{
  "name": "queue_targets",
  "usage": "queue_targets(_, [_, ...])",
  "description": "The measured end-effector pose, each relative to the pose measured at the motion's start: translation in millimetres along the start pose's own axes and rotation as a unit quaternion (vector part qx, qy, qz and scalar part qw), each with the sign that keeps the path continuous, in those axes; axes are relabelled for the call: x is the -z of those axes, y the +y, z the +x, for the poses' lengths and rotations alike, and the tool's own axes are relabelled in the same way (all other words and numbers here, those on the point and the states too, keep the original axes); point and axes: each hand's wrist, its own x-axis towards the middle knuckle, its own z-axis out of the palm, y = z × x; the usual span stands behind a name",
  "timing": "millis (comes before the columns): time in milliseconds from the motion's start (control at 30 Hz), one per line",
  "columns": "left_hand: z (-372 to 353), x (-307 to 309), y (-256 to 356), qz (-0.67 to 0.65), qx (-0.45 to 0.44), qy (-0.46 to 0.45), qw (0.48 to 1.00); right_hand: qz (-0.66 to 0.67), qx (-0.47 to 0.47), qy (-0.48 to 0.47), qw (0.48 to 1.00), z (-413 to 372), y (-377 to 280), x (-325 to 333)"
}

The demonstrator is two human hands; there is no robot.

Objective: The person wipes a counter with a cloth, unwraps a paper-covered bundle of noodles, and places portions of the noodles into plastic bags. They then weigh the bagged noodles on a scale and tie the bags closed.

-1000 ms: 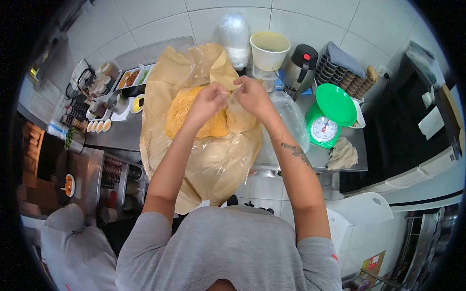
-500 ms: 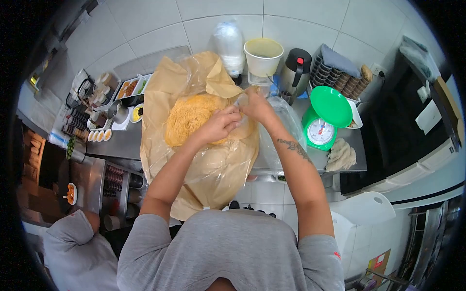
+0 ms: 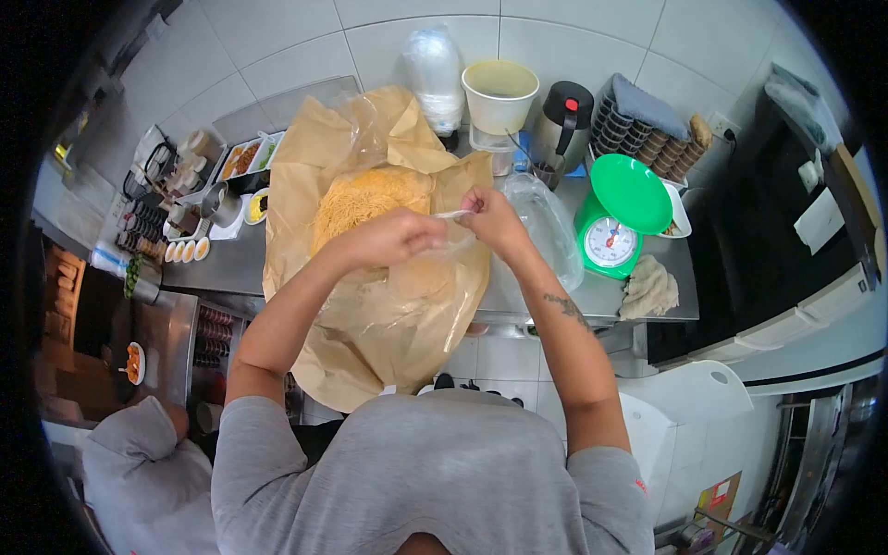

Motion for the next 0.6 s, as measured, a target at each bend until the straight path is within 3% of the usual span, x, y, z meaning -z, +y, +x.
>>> queue_targets(67, [-4,12,-3,-0.06,0.008,0.081,0.995,0.05,-0.005,0.004,0.999,-3,-5,0])
queue_targets(167, [-5,6,14,-0.013,-0.033,0.2,0.979,0.06,0.028,-0.007,0.998,-6,-9,3])
queue_targets(233, [-6,-6,11,0.1,0.026,0.196,0.975,0.068,-0.002,-0.03,0.997,-8,-17,7])
queue_targets(333, [-7,0,4,0.175,0.048,0.104,0.978,0.149,0.0,-0.08,0.986,-10,-23,9])
queue_targets(367, [-7,4,4,0.183,0.044,0.058,0.98,0.177,0.05,-0.059,0.981,-11,-21,9])
queue_targets(433, [-6,20,19,0.13,0.045,0.165,0.977,0.227,0.148,-0.016,0.962,-14,-12,10])
queue_targets(467, [-5,27,27,0.103,0.045,0.219,0.969,0.25,0.152,0.004,0.956,-17,-6,7])
queue_targets(533, [3,27,30,0.152,0.066,0.229,0.959,0.295,0.163,0.046,0.94,-29,13,-6])
queue_targets(600, [8,23,37,0.17,0.069,0.237,0.954,0.37,0.1,0.04,0.923,-44,39,-40])
